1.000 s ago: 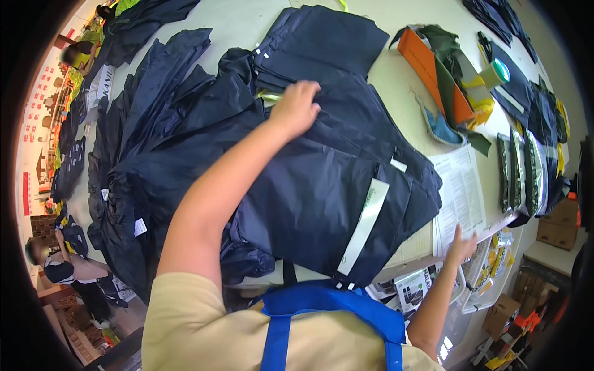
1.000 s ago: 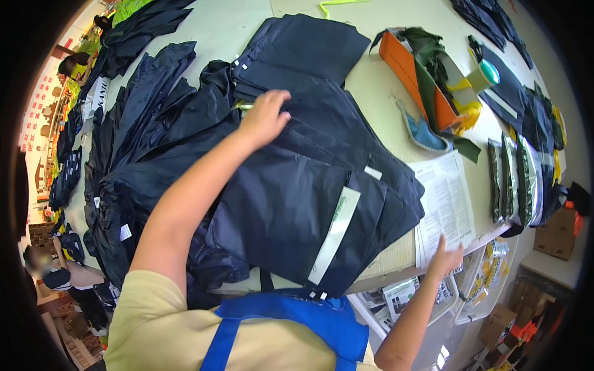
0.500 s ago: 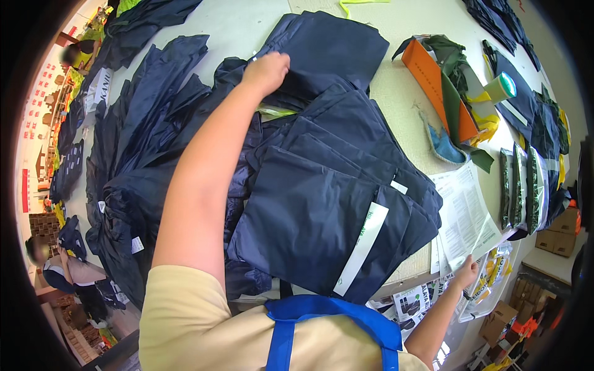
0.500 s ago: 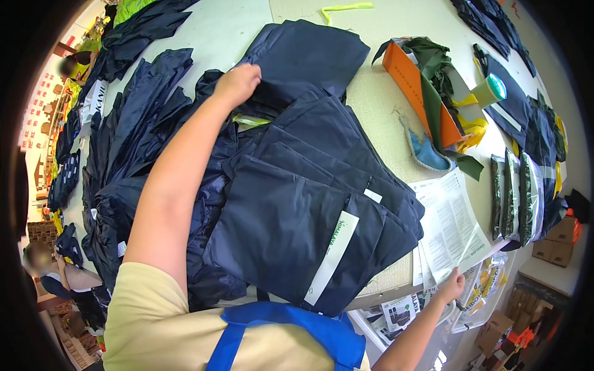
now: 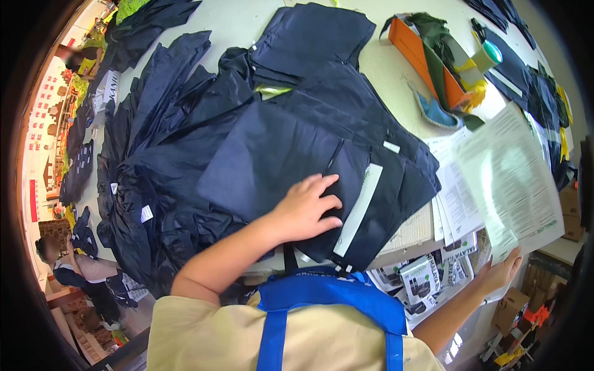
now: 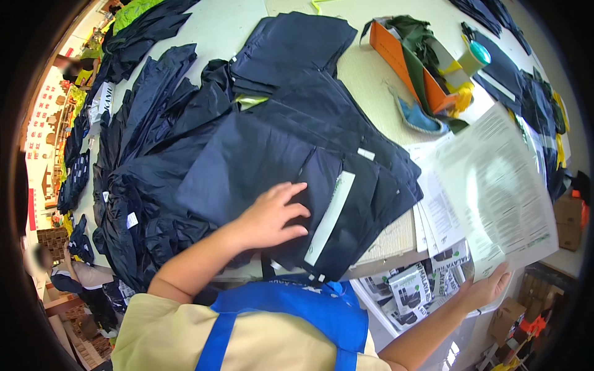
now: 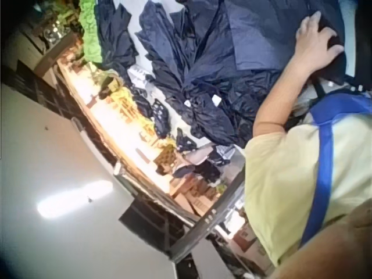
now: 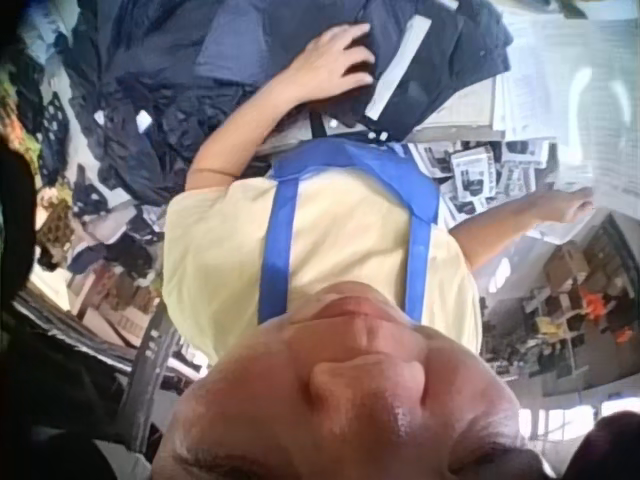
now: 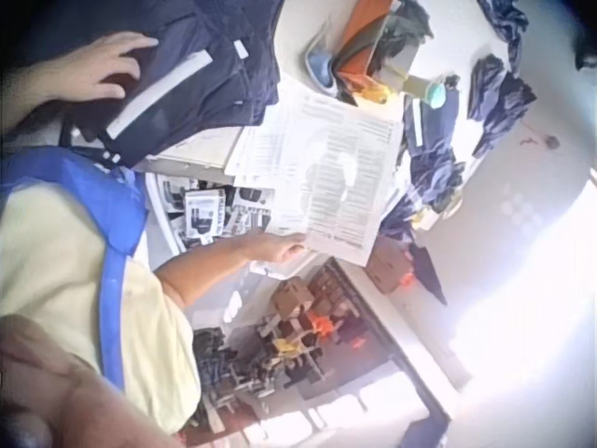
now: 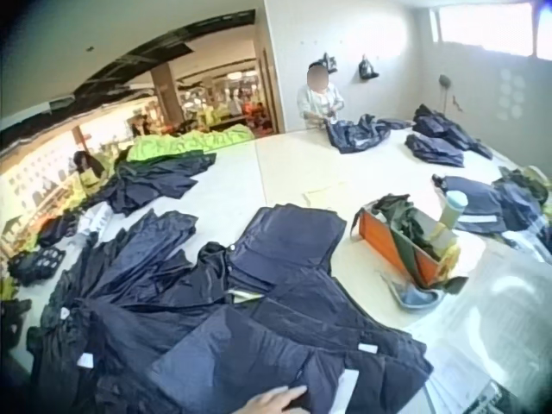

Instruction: The person handles dark blue jackets, places white labels on them, and writes on the labels with a black marker. The person then stacks the labeled jackets and uses scissors to trim a tag from a jacket.

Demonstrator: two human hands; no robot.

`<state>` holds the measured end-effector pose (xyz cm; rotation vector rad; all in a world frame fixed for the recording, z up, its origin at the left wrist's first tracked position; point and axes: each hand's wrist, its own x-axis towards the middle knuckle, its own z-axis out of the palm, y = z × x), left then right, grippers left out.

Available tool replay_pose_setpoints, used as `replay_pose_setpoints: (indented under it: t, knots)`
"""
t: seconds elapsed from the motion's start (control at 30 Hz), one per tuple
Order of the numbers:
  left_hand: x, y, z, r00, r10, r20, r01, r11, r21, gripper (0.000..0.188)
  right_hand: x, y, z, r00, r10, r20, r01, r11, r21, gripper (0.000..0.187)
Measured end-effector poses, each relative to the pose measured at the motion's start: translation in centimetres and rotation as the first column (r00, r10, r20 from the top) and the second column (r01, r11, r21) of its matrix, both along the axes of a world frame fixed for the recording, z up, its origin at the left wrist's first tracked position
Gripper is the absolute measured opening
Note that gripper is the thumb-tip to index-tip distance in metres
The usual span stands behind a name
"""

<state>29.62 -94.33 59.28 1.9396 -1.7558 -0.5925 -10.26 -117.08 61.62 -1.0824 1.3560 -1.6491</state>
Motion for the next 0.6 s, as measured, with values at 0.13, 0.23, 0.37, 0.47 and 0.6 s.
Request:
replay_pose_setpoints:
  t: [0.13, 0.23, 0.37, 0.47, 0.6]
  knots:
    - [-4.1, 2.4, -5.8, 0.877, 0.473, 0.085, -0.475, 0.88, -0.002, 0.049, 1.1, 2.5, 0.1, 0.995, 0.064, 0.076, -0.073, 0.99, 0.119, 0.026]
    - [-3.7, 4.4, -8.4, 0.837, 0.543, 0.066, -0.546, 0.836, 0.057, 0.039, 3.1, 5.3, -0.1, 0.9, 0.433, 0.044, -0.428, 0.864, 0.265, 0.022]
    - [-1.7, 4.7, -7.4, 0.789, 0.609, -0.077, -0.608, 0.793, 0.04, 0.014, 5.8, 7.0, -0.1, 0.681, 0.721, -0.129, -0.58, 0.639, 0.506, 0.017]
    - [-1.0, 3.1, -3.4, 0.727, 0.655, -0.205, -0.666, 0.745, 0.02, 0.013, 8.5, 7.8, -0.2, 0.628, 0.758, -0.175, -0.579, 0.606, 0.546, 0.016]
    - [-1.6, 1.8, -2.2, 0.771, 0.541, -0.335, -0.567, 0.823, 0.024, 0.013, 12.5, 8.9, -1.8, 0.615, 0.764, -0.196, -0.631, 0.626, 0.458, 0.016]
